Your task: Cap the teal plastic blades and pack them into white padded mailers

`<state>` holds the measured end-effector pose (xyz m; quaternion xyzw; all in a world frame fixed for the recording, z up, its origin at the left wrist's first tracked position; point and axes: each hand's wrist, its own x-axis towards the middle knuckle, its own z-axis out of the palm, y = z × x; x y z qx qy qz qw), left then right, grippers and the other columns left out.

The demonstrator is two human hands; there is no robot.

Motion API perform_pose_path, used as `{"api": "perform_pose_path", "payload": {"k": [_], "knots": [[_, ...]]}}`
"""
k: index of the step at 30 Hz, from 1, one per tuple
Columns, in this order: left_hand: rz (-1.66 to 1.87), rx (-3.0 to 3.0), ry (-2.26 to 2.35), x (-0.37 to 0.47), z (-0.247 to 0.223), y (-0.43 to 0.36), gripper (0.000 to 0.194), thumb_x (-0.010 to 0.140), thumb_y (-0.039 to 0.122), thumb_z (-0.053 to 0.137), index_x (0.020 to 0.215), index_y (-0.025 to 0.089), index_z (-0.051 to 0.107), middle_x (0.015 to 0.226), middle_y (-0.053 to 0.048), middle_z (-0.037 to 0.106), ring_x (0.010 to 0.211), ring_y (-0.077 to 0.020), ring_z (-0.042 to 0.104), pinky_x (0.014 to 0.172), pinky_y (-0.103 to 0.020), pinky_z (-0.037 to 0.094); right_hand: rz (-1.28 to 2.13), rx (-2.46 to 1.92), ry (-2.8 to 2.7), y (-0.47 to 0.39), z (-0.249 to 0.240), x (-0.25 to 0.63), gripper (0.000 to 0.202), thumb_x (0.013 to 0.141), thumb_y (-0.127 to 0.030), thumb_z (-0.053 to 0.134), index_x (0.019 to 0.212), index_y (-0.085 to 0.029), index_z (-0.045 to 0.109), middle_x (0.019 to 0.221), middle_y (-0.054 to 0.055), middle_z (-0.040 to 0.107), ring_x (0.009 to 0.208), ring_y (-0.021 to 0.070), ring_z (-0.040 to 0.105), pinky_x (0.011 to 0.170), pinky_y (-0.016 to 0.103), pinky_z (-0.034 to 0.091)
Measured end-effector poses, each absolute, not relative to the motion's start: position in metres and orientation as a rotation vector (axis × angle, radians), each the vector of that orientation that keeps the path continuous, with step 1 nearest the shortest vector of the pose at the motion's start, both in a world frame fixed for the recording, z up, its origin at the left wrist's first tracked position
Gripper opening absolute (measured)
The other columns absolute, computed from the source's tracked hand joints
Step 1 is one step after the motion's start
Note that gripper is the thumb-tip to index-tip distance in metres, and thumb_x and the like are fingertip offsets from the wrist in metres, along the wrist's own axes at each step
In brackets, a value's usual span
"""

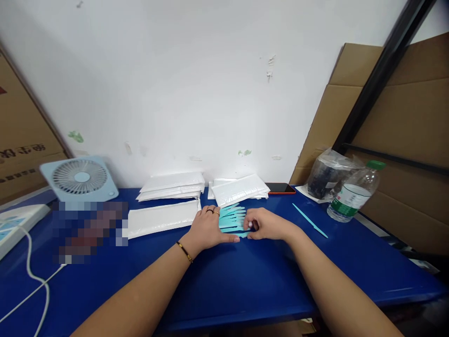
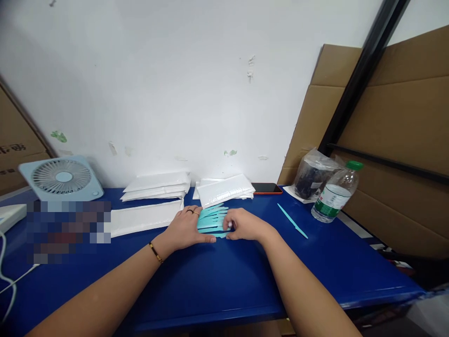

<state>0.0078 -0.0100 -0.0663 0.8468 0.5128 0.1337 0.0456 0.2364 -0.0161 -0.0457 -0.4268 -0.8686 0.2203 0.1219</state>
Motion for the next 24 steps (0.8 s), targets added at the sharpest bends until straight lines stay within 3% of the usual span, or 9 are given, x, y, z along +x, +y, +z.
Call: {"api": "perform_pose_path", "payload": {"k": [2, 5, 8, 15, 19, 24], "knots": [[0.347, 2.594, 1.526, 0.008, -0.069, -0.007, 0.097, 0.051, 0.08, 0.051, 0.123, 0.015, 0.042, 0.124, -0.016, 0.045, 0.117, -0.0333, 0.036, 0.093, -0.04, 0.031, 0.456, -1.224, -2.508, -0.015, -0.046, 0.237, 0.051, 0.056, -0.034, 0.073, 0.103, -0.021, 0.06, 0.102, 0.006, 0.054, 0.09, 0.0204, 0.053, 0.077, 0.029, 0.044], [0.316, 2.629, 1.435, 0.011, -0.069, -0.005, 0.08, 0.063, 0.071, 0.052, 0.122, 0.017, 0.043, 0.124, -0.014, 0.046, 0.116, -0.0304, 0.038, 0.092, -0.037, 0.033, 0.364, -1.254, -2.507, -0.008, -0.053, 0.239, 0.087, 0.051, -0.04, 0.075, 0.13, -0.023, 0.041, 0.128, 0.011, 0.038, 0.117, 0.0294, 0.036, 0.095, 0.04, 0.033], [0.279, 2.696, 1.333, 0.016, -0.067, -0.006, 0.055, 0.076, 0.052, 0.054, 0.12, 0.02, 0.045, 0.122, -0.011, 0.048, 0.114, -0.0263, 0.041, 0.091, -0.035, 0.035, 0.337, -1.314, -2.536, 0.0, -0.061, 0.238, 0.097, 0.053, -0.043, 0.072, 0.137, -0.022, 0.029, 0.136, 0.013, 0.028, 0.125, 0.0335, 0.023, 0.1, 0.046, 0.025], [0.259, 2.8, 1.263, 0.029, -0.066, -0.014, 0.028, 0.083, 0.028, 0.047, 0.108, 0.015, 0.05, 0.104, -0.012, 0.056, 0.1, -0.0236, 0.05, 0.087, -0.034, 0.04, 0.262, -1.312, -2.628, -0.004, -0.061, 0.218, 0.045, 0.062, -0.024, 0.062, 0.105, -0.017, 0.054, 0.099, 0.009, 0.052, 0.094, 0.0241, 0.048, 0.077, 0.032, 0.039], [0.26, 2.773, 1.296, 0.037, -0.063, -0.021, 0.026, 0.078, 0.017, 0.045, 0.101, 0.01, 0.053, 0.096, -0.014, 0.059, 0.09, -0.0248, 0.055, 0.083, -0.035, 0.042, 0.128, -1.356, -2.737, -0.013, -0.06, 0.205, 0.032, 0.063, -0.018, 0.057, 0.095, -0.014, 0.053, 0.091, 0.01, 0.057, 0.084, 0.0234, 0.054, 0.069, 0.03, 0.039], [0.337, 2.67, 1.384, 0.038, -0.062, -0.02, 0.019, 0.068, 0.021, 0.056, 0.085, 0.013, 0.058, 0.085, -0.012, 0.063, 0.081, -0.027, 0.06, 0.073, -0.035, 0.045, -0.024, -1.492, -2.825, -0.024, -0.045, 0.193, 0.029, 0.066, -0.021, 0.055, 0.094, -0.015, 0.056, 0.093, 0.011, 0.063, 0.081, 0.0254, 0.06, 0.064, 0.03, 0.04]]}}
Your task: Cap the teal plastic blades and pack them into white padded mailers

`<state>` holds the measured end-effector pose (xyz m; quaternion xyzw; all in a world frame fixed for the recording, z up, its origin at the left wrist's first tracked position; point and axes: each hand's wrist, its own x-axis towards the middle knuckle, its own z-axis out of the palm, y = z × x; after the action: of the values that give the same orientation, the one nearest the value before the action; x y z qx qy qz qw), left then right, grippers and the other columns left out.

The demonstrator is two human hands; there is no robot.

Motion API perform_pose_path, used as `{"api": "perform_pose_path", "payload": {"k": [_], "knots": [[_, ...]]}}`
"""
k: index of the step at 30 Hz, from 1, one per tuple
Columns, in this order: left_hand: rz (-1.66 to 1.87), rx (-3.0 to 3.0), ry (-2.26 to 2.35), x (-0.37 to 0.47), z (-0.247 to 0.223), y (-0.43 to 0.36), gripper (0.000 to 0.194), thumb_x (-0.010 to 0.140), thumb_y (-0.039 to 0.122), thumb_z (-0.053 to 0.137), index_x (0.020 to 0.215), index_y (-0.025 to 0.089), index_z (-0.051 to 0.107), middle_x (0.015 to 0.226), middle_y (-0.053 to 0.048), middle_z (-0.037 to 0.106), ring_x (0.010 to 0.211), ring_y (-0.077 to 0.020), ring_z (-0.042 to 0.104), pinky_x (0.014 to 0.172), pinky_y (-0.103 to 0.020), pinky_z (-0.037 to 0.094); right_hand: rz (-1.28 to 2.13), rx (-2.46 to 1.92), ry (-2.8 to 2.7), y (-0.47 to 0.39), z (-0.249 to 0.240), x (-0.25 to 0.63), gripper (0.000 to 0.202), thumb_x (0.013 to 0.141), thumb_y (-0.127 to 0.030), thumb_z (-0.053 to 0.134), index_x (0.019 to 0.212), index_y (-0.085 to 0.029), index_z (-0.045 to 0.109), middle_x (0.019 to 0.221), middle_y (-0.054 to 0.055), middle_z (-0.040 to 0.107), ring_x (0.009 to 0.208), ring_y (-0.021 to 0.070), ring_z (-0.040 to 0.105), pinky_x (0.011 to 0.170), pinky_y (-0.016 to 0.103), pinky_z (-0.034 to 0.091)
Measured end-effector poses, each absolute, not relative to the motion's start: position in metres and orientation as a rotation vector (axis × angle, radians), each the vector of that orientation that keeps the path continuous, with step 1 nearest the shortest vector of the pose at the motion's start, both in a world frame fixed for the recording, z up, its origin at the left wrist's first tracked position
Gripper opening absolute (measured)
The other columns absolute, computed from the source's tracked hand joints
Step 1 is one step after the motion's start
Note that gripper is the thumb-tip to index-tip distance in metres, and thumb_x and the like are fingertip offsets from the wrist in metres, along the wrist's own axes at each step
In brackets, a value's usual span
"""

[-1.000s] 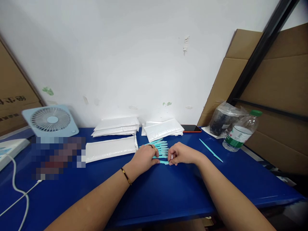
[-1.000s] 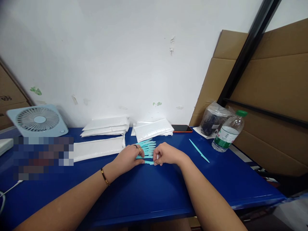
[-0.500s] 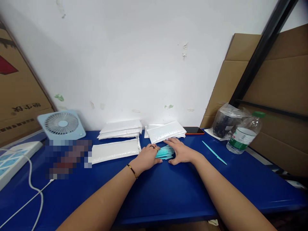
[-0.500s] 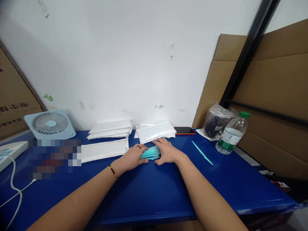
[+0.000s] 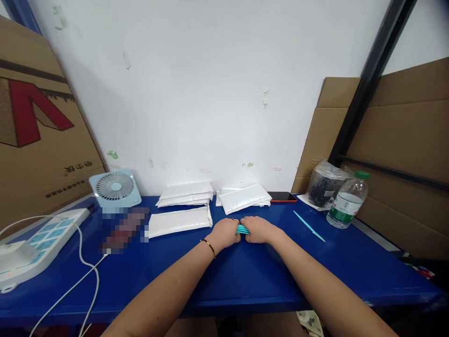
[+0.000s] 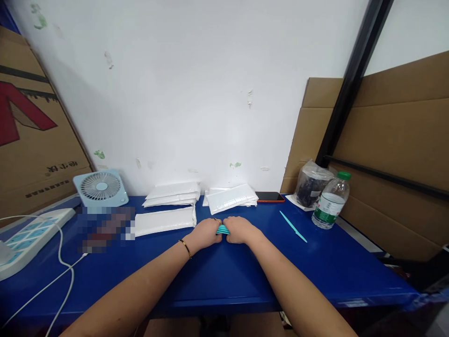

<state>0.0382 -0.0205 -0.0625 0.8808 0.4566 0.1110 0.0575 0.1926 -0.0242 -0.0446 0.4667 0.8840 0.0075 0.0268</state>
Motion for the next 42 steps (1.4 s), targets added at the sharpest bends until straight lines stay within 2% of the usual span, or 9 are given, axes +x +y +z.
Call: {"api": "perform_pose_path", "payload": {"k": [8, 14, 20, 26, 28, 33, 36, 38, 42], "knots": [[0.862, 2.143, 1.273, 0.058, -0.053, -0.033, 0.037, 0.085, 0.045, 0.039, 0.088, 0.014, 0.058, 0.067, -0.003, 0.063, 0.059, -0.0146, 0.059, 0.054, -0.022, 0.043, 0.224, 1.562, 2.885, -0.051, 0.065, 0.19, 0.056, 0.072, -0.063, 0.049, 0.114, -0.026, 0.052, 0.106, 0.006, 0.06, 0.089, 0.0247, 0.058, 0.065, 0.029, 0.039], [0.913, 1.948, 1.211, 0.064, -0.066, -0.041, 0.029, 0.08, 0.038, 0.049, 0.071, 0.013, 0.059, 0.056, -0.002, 0.06, 0.053, -0.0132, 0.057, 0.051, -0.021, 0.041, 0.103, 1.668, 2.856, -0.063, 0.047, 0.171, 0.053, 0.092, -0.048, 0.02, 0.087, -0.016, 0.062, 0.091, 0.01, 0.061, 0.083, 0.0195, 0.058, 0.069, 0.027, 0.037], [0.547, 2.862, 1.274, 0.044, -0.052, -0.053, 0.021, 0.08, 0.032, 0.051, 0.09, 0.015, 0.06, 0.081, -0.009, 0.066, 0.075, -0.0242, 0.063, 0.063, -0.032, 0.045, -0.889, 1.638, 2.79, -0.069, 0.031, 0.208, 0.047, 0.076, -0.059, 0.051, 0.089, -0.015, 0.062, 0.08, 0.005, 0.064, 0.072, 0.0161, 0.057, 0.058, 0.023, 0.039], [0.34, 3.342, 1.097, 0.043, -0.029, -0.076, 0.019, 0.086, 0.019, 0.039, 0.091, 0.015, 0.058, 0.077, -0.01, 0.064, 0.07, -0.0231, 0.062, 0.058, -0.032, 0.045, -1.83, 1.44, 2.217, -0.081, -0.008, 0.205, 0.04, 0.059, -0.027, 0.069, 0.094, -0.015, 0.053, 0.074, 0.002, 0.064, 0.052, 0.0099, 0.058, 0.046, 0.019, 0.042], [0.323, 3.311, 1.18, 0.044, -0.023, -0.08, 0.017, 0.084, 0.018, 0.042, 0.089, 0.015, 0.058, 0.075, -0.009, 0.064, 0.07, -0.0234, 0.062, 0.058, -0.033, 0.046, -1.55, 1.593, 2.363, -0.086, -0.015, 0.197, 0.033, 0.063, -0.021, 0.063, 0.093, -0.015, 0.051, 0.07, 0.002, 0.063, 0.051, 0.0119, 0.058, 0.045, 0.02, 0.042], [0.076, 3.003, 1.478, 0.035, -0.004, -0.081, 0.021, 0.07, 0.033, 0.058, 0.082, 0.016, 0.06, 0.074, -0.008, 0.065, 0.07, -0.0246, 0.063, 0.058, -0.031, 0.047, 0.071, 1.786, 2.727, -0.104, -0.01, 0.183, 0.027, 0.068, -0.013, 0.055, 0.095, -0.015, 0.052, 0.086, 0.011, 0.065, 0.077, 0.0253, 0.063, 0.063, 0.03, 0.044], [-0.041, 2.978, 1.412, 0.028, 0.002, -0.079, 0.023, 0.067, 0.039, 0.06, 0.075, 0.018, 0.061, 0.069, -0.007, 0.064, 0.065, -0.0239, 0.062, 0.054, -0.03, 0.045, 0.239, 1.755, 2.728, -0.11, -0.007, 0.181, 0.019, 0.074, -0.014, 0.05, 0.093, -0.016, 0.053, 0.089, 0.012, 0.065, 0.085, 0.0269, 0.062, 0.069, 0.033, 0.044], [0.067, 3.111, 1.363, 0.026, 0.0, -0.08, 0.015, 0.072, 0.031, 0.056, 0.075, 0.017, 0.061, 0.068, -0.007, 0.064, 0.063, -0.0224, 0.062, 0.053, -0.029, 0.043, -0.203, 1.829, 2.693, -0.109, -0.007, 0.182, 0.016, 0.071, -0.019, 0.056, 0.087, -0.016, 0.054, 0.087, 0.011, 0.065, 0.083, 0.0257, 0.062, 0.068, 0.031, 0.045], [0.357, 3.455, 1.001, 0.027, -0.01, -0.089, 0.016, 0.084, 0.017, 0.043, 0.076, 0.016, 0.057, 0.066, -0.006, 0.062, 0.064, -0.0198, 0.059, 0.056, -0.029, 0.039, -1.879, 1.417, 2.128, -0.107, -0.013, 0.184, 0.019, 0.063, -0.028, 0.064, 0.071, -0.014, 0.053, 0.071, 0.005, 0.064, 0.067, 0.0186, 0.064, 0.06, 0.027, 0.049]]}}
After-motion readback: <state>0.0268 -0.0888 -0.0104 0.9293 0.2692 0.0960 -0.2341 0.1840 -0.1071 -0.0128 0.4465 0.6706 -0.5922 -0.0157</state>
